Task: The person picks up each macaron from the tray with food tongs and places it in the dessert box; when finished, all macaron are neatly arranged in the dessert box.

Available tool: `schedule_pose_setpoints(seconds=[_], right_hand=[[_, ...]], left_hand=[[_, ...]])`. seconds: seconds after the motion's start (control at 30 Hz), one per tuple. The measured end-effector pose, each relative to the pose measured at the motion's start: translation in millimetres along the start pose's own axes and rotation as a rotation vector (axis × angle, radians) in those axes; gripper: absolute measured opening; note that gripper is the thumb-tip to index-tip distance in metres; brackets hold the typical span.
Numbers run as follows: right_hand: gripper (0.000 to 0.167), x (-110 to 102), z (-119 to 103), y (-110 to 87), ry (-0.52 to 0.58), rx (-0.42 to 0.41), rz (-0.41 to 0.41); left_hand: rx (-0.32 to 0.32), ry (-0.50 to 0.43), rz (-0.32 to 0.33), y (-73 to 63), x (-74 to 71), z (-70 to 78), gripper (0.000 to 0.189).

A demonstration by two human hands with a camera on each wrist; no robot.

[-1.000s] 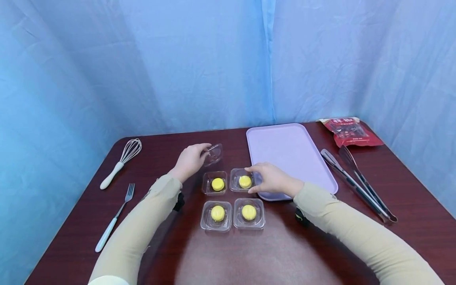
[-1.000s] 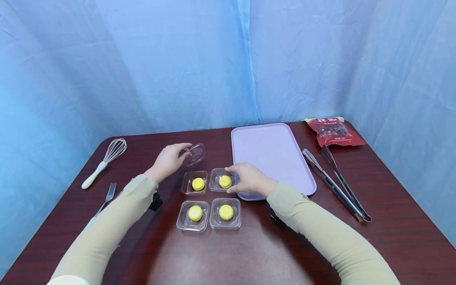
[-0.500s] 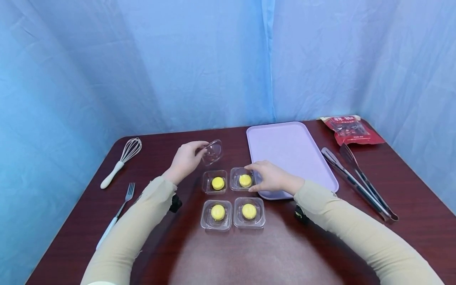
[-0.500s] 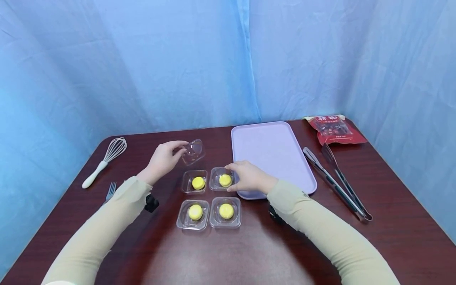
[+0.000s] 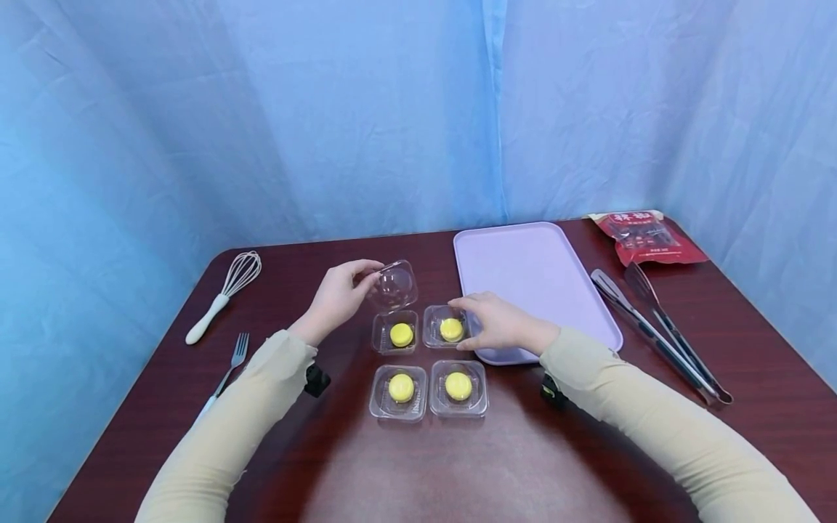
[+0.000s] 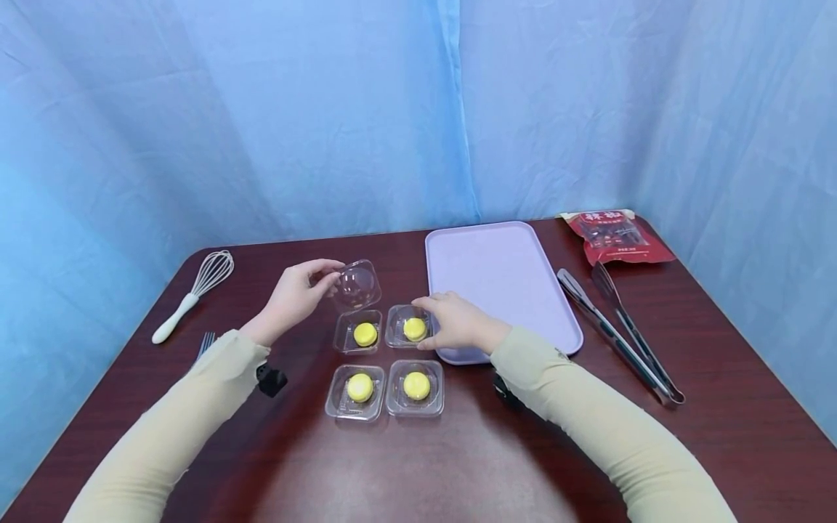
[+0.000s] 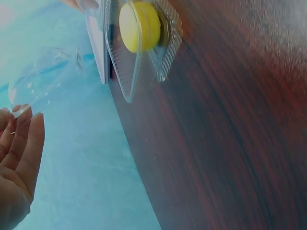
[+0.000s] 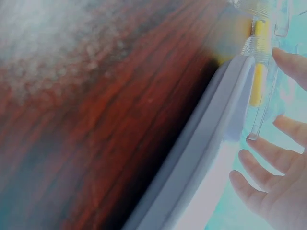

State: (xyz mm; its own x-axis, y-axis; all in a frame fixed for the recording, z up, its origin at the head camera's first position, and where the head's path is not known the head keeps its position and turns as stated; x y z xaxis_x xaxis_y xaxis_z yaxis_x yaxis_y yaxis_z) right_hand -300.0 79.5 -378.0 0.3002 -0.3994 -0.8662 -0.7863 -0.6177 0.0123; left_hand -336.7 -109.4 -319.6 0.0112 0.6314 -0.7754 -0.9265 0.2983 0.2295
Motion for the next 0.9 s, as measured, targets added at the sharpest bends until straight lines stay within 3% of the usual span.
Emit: schedule_pose_setpoints(seconds=[0.2,0.53,0.9], right_hand=[[0.074,-8.1,-5.5,-0.2,0.037,-0.007,0.049],[0.075,-30.2,-36.4,2.9,0.059,-0.145,0.239],[0.082,-23.0,-61.8,6.9,0.037,-0.274,0.259]], left_hand=[[-0.026,-0.089,-0.037,-7.3,6.5,0.9,0.025],[-0.060,-0.161,-0.113,-18.8,21.0,-2.5,0.024],[-0.050,-0.205,-0.137,-24.6,32.5,-0.2,0.022]])
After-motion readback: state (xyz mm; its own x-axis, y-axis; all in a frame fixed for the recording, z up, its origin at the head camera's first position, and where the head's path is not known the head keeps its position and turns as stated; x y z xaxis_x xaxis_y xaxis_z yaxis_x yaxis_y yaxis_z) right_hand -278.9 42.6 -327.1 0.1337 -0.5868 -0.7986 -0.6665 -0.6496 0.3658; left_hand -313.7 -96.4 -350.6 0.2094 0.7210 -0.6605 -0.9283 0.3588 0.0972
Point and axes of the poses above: each hand's wrist, its own y-axis towards the middle knuckle, its own x-axis out of the palm, z = x × y, the point moved 10 cm from there along y, towards the middle knuckle, and after that the axes turned 7 degrees about y, right-handed, at the moved point
